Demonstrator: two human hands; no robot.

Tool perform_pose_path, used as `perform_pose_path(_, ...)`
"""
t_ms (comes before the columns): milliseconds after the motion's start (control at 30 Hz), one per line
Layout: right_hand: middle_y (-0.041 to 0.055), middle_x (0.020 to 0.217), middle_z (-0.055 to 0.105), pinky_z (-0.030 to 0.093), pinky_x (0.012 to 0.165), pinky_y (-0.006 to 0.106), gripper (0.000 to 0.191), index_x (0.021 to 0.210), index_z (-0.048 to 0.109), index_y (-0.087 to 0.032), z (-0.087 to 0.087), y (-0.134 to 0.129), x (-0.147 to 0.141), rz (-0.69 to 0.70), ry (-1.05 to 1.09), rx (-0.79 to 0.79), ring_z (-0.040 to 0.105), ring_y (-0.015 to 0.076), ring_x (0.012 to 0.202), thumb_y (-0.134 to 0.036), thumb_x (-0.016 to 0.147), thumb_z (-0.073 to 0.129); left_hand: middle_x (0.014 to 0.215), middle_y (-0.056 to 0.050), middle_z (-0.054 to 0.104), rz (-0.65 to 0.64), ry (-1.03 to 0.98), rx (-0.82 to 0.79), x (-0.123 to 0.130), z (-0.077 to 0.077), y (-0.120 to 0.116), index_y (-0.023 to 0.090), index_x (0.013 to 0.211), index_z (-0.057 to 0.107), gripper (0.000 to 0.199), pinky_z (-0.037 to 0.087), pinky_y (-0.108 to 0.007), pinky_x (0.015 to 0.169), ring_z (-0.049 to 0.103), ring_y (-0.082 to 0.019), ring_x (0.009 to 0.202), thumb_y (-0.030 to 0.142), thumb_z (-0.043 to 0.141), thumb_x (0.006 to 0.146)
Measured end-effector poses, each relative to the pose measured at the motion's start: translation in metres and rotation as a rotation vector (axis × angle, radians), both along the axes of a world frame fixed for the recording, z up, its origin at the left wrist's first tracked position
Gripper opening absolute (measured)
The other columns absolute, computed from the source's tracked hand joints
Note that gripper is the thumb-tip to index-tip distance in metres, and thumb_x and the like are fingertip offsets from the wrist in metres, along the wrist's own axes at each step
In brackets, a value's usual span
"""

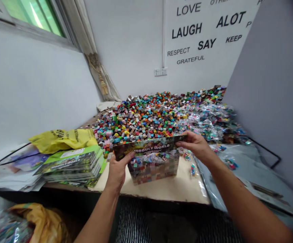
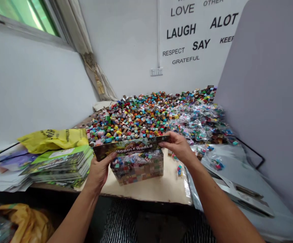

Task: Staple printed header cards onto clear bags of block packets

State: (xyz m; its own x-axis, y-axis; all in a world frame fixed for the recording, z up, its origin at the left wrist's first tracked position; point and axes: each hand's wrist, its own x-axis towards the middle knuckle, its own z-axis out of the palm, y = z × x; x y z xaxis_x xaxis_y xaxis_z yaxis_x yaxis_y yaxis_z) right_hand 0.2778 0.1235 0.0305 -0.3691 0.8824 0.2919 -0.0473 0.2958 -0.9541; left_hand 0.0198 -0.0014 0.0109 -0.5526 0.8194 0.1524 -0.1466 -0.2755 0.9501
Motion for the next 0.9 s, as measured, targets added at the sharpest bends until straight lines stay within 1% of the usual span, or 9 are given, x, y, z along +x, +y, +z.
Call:
perform_pose_path(67,-0.0002,0.076,0.065,0.053,0.077,0.036,0.045,0.080,0.057,-0.019,-0.009,0.000,0.004,-0.010,0.038,-0.009,0.061,0.0161,0.072,-0.049,0.059,0.082,0.091,-0.004,0.077,-0.001,0.001,0.022,-0.003,-0.001,0.001,0.016,0.090,0.075,0.036,0.050,-0.034,0.092,0.069,-0.021,0.089,0.029,0.087,0.059)
perform_pose_path(133,0.0009,0.084,0.067,0.052,0.081,0.036,0.045,0.089,0.057,-0.021,-0.018,-0.005,0.011,-0.008,0.058,-0.029,0.063,0.0174,0.080,-0.048,0.062,0.081,0.094,-0.004,0.076,-0.041,-0.006,0.047,-0.008,-0.003,-0.001,0.016,0.092,0.074,0.036,0.050,-0.035,0.094,0.068,-0.022,0.093,0.032,0.086,0.062)
perform_pose_path(233,0.0054,0.110,0.068,0.051,0.090,0.039,0.058,0.108,0.057,-0.024,-0.032,-0.017,0.015,0.071,0.000,-0.109,0.064,0.0223,0.102,-0.041,0.059,0.084,0.100,-0.007,0.075,-0.243,0.052,-0.047,-0.014,-0.015,-0.010,0.015,0.096,0.070,0.047,0.050,-0.036,0.093,0.067,-0.025,0.099,0.031,0.088,0.056)
perform_pose_path(300,0.0088,0.113,0.068,0.052,0.091,0.044,0.061,0.106,0.060,-0.023,-0.042,-0.025,0.010,0.148,-0.081,-0.191,0.064,0.0273,0.105,-0.038,0.053,0.088,0.103,-0.008,0.074,-0.338,0.129,-0.161,-0.016,-0.025,-0.017,0.015,0.101,0.067,0.057,0.050,-0.035,0.091,0.066,-0.026,0.100,0.025,0.091,0.050)
perform_pose_path(367,0.0109,0.107,0.070,0.052,0.092,0.048,0.056,0.099,0.062,-0.021,-0.048,-0.031,0.004,0.190,-0.134,-0.251,0.065,0.0306,0.102,-0.039,0.053,0.088,0.106,-0.008,0.073,-0.324,0.177,-0.216,-0.015,-0.031,-0.022,0.016,0.107,0.064,0.061,0.050,-0.035,0.090,0.066,-0.025,0.100,0.024,0.090,0.052)
perform_pose_path(467,0.0101,0.119,0.067,0.047,0.102,0.049,0.054,0.111,0.060,-0.023,-0.044,-0.035,0.001,0.197,-0.138,-0.258,0.062,0.0298,0.112,-0.045,0.066,0.080,0.112,-0.009,0.071,-0.312,0.174,-0.198,-0.012,-0.025,-0.024,0.016,0.112,0.062,0.055,0.048,-0.035,0.094,0.065,-0.025,0.104,0.031,0.084,0.064)
perform_pose_path(567,0.0086,0.132,0.060,0.040,0.109,0.048,0.054,0.121,0.057,-0.025,-0.031,-0.039,0.006,0.206,-0.141,-0.230,0.055,0.0293,0.123,-0.049,0.075,0.073,0.118,-0.010,0.069,-0.399,0.079,-0.192,-0.009,-0.009,-0.024,0.016,0.116,0.063,0.052,0.049,-0.035,0.093,0.065,-0.025,0.105,0.035,0.080,0.070)
perform_pose_path(667,0.0096,0.132,0.060,0.040,0.109,0.051,0.056,0.120,0.058,-0.024,-0.024,-0.049,0.010,0.176,-0.158,-0.243,0.054,0.0320,0.125,-0.051,0.073,0.074,0.116,-0.010,0.070,-0.418,-0.051,-0.194,-0.001,-0.003,-0.024,0.016,0.116,0.062,0.054,0.052,-0.032,0.089,0.068,-0.023,0.099,0.036,0.081,0.070)
perform_pose_path(900,0.0077,0.130,0.062,0.040,0.110,0.054,0.048,0.117,0.059,-0.030,-0.046,-0.071,0.012,0.134,-0.166,-0.302,0.056,0.0325,0.123,-0.049,0.074,0.072,0.092,-0.007,0.074,-0.315,-0.384,-0.212,0.022,-0.021,-0.026,0.014,0.105,0.064,0.046,0.059,-0.032,0.070,0.070,-0.019,0.072,0.035,0.082,0.069)
